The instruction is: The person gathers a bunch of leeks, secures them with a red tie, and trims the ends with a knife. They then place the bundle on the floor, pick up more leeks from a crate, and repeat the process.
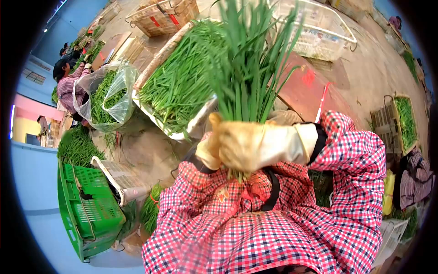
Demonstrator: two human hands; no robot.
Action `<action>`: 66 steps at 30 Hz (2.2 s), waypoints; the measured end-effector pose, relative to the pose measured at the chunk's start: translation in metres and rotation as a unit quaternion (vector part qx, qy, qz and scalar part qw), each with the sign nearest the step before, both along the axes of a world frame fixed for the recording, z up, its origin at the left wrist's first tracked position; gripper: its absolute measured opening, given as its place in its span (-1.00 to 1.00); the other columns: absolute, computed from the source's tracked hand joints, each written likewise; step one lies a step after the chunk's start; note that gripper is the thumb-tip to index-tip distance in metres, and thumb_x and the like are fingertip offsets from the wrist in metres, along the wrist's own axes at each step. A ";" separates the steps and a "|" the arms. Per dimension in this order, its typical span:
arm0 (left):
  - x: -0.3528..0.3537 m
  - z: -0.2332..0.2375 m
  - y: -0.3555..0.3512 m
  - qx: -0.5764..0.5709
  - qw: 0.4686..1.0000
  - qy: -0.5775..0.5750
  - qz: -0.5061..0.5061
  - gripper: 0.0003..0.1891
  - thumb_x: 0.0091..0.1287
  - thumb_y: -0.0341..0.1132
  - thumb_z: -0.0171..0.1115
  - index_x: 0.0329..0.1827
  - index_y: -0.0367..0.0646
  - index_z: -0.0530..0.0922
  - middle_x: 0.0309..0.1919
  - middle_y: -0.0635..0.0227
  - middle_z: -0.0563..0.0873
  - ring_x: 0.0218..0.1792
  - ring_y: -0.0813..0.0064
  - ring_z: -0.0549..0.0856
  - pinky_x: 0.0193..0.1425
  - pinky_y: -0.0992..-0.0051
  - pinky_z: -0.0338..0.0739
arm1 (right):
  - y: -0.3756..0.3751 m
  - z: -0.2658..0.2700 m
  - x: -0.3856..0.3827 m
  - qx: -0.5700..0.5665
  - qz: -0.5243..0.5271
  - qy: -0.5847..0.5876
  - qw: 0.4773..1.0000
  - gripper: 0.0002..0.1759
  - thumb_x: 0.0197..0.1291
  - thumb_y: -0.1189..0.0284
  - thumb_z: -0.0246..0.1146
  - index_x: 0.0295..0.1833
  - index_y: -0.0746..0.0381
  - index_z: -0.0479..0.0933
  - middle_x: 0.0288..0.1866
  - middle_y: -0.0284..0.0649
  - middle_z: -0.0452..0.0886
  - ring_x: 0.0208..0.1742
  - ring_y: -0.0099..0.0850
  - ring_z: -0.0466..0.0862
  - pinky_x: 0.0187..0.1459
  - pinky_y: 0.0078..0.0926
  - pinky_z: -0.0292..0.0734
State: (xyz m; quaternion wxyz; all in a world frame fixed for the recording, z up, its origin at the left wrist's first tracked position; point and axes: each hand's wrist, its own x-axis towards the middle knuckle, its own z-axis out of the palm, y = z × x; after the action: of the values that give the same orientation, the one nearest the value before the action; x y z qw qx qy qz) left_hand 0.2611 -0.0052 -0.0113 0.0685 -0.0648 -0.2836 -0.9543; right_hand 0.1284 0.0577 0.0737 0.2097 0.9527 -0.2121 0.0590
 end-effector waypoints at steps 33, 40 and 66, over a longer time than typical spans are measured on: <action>-0.124 0.044 0.049 -0.457 0.880 -0.132 0.003 -0.77 0.12 -0.45 0.36 -0.15 -0.26 0.61 -0.35 0.45 0.68 -0.31 0.63 0.61 -0.21 0.49 0.53 | 0.139 -0.095 -0.098 0.227 -0.278 -0.809 0.466 -0.07 0.13 -0.02 0.45 0.42 0.36 0.32 0.30 -0.05 0.56 0.31 -0.24 0.55 0.29 -0.29 0.46; -0.147 0.003 0.068 -0.548 0.823 -0.131 -0.072 -0.80 0.16 -0.46 0.30 -0.15 -0.25 0.59 -0.36 0.48 0.67 -0.33 0.66 0.58 -0.23 0.53 0.49 | 0.151 -0.065 -0.119 0.108 -0.161 -0.912 0.361 -0.28 0.14 0.13 0.50 0.26 0.38 0.47 0.20 -0.09 0.61 0.17 -0.30 0.65 0.17 -0.31 0.57; -0.346 -0.012 0.161 -0.638 0.761 0.119 0.001 -0.27 -0.09 -0.13 0.59 0.14 -0.28 0.49 -0.17 0.13 0.72 -0.11 0.23 0.71 -0.01 0.31 0.59 | 0.234 -0.088 -0.239 -0.179 -0.268 -0.847 0.422 -0.75 0.27 0.45 0.39 0.01 0.36 0.67 -0.15 -0.20 0.77 -0.18 -0.50 0.74 -0.09 -0.58 0.67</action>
State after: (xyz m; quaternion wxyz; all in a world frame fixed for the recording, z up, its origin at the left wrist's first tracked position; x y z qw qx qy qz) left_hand -0.0849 0.1559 -0.0231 0.0454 -0.2063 -0.8165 -0.5373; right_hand -0.1104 0.2918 -0.0139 0.0953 0.2575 -0.5123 0.8138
